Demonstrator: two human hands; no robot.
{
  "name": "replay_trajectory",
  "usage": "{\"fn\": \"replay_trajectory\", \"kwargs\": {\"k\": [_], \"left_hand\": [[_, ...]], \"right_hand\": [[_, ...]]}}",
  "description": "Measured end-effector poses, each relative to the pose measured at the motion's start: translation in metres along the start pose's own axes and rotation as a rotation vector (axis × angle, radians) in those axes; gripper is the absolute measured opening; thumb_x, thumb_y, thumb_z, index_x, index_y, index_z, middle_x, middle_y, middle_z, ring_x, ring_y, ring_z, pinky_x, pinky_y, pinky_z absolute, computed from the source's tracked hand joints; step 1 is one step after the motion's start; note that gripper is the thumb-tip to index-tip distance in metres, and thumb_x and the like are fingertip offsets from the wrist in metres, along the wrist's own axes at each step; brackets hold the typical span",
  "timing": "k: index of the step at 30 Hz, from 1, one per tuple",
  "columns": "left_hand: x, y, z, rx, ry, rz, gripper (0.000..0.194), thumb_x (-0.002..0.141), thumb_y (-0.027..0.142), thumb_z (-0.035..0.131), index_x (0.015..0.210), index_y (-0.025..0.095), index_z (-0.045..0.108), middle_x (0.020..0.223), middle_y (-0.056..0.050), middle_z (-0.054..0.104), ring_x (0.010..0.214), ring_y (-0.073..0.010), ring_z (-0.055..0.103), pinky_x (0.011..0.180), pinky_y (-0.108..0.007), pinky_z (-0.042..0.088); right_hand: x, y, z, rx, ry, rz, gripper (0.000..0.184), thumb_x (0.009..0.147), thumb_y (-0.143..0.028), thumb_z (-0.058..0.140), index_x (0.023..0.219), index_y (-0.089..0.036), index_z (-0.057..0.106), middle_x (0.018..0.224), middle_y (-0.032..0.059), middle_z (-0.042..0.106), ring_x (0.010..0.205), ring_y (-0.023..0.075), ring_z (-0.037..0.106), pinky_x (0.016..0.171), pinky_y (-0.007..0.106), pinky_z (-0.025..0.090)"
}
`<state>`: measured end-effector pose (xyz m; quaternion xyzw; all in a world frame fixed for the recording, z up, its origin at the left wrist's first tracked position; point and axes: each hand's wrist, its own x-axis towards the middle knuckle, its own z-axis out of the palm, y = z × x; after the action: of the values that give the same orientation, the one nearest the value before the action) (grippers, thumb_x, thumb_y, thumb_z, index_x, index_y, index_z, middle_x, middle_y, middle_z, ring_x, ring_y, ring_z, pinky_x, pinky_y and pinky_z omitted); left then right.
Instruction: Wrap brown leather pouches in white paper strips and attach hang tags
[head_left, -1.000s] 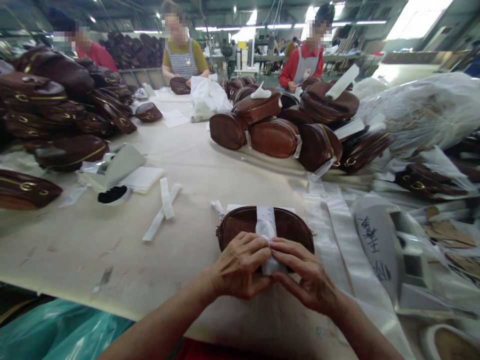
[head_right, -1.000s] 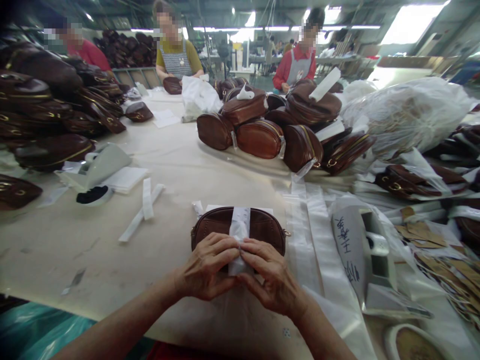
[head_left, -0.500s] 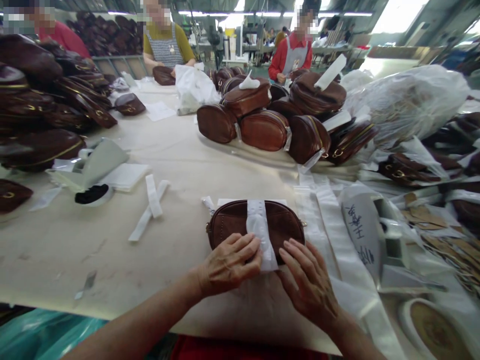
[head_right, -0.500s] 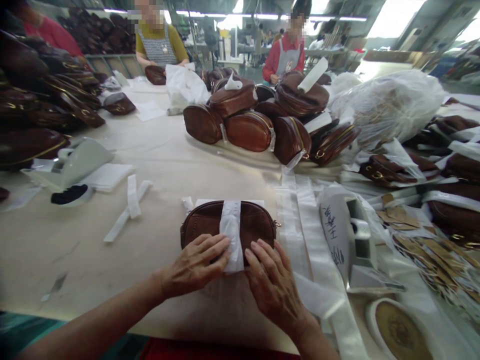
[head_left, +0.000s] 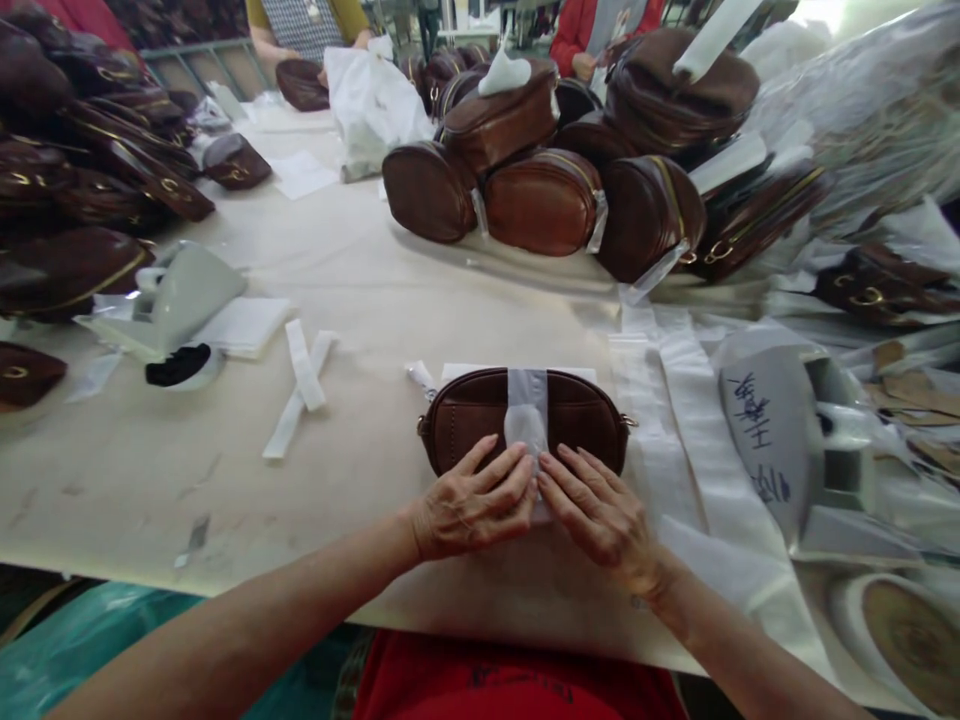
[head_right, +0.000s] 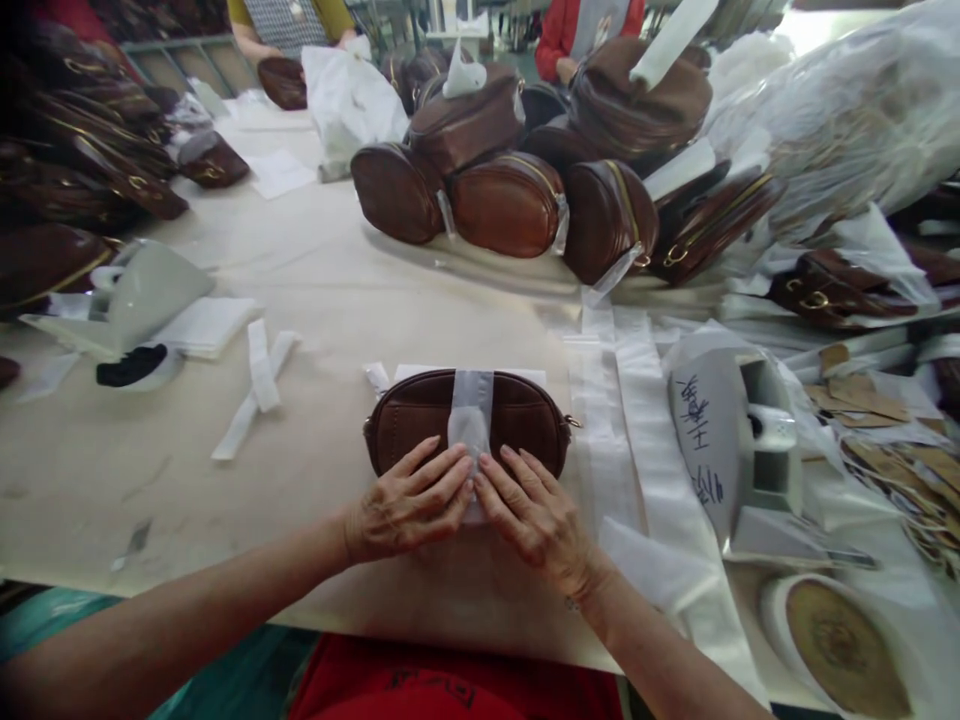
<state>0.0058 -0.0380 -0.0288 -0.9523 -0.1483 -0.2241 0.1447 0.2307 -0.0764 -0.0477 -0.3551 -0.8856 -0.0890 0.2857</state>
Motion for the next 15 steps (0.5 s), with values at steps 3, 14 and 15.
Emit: {"fn": "replay_trajectory", "kwargs": {"k": [3, 14, 15], "left_hand": [[-0.002, 0.000, 0.003, 0.006, 0.014, 0.006, 0.019, 0.088, 0.016, 0.052, 0.106, 0.015, 0.058, 0.117, -0.009, 0.062, 0.122, -0.0279, 0.049, 0.101, -0.047, 0.044], [0.002, 0.003, -0.005, -0.036, 0.084, -0.014, 0.027, 0.092, 0.009, 0.038, 0.104, 0.011, 0.062, 0.118, -0.013, 0.061, 0.123, -0.0276, 0.049, 0.108, -0.047, 0.036], [0.002, 0.002, -0.003, -0.051, 0.092, -0.028, 0.028, 0.092, 0.009, 0.037, 0.105, 0.013, 0.062, 0.120, -0.011, 0.061, 0.123, -0.0264, 0.048, 0.109, -0.047, 0.035]], "right_hand": [[-0.005, -0.005, 0.001, 0.043, -0.001, 0.038, 0.038, 0.089, -0.005, 0.041, 0.124, -0.012, 0.053, 0.125, 0.0112, 0.061, 0.131, 0.0219, 0.040, 0.105, 0.041, 0.041], [-0.023, -0.013, -0.074, -0.062, 0.048, 0.170, 0.037, 0.079, -0.002, 0.047, 0.112, -0.016, 0.060, 0.109, 0.0077, 0.067, 0.118, 0.0201, 0.053, 0.107, 0.041, 0.034], [-0.019, 0.006, -0.083, -0.126, 0.080, 0.226, 0.036, 0.080, -0.005, 0.049, 0.112, -0.016, 0.059, 0.110, 0.0089, 0.066, 0.115, 0.0205, 0.054, 0.103, 0.040, 0.038]]}}
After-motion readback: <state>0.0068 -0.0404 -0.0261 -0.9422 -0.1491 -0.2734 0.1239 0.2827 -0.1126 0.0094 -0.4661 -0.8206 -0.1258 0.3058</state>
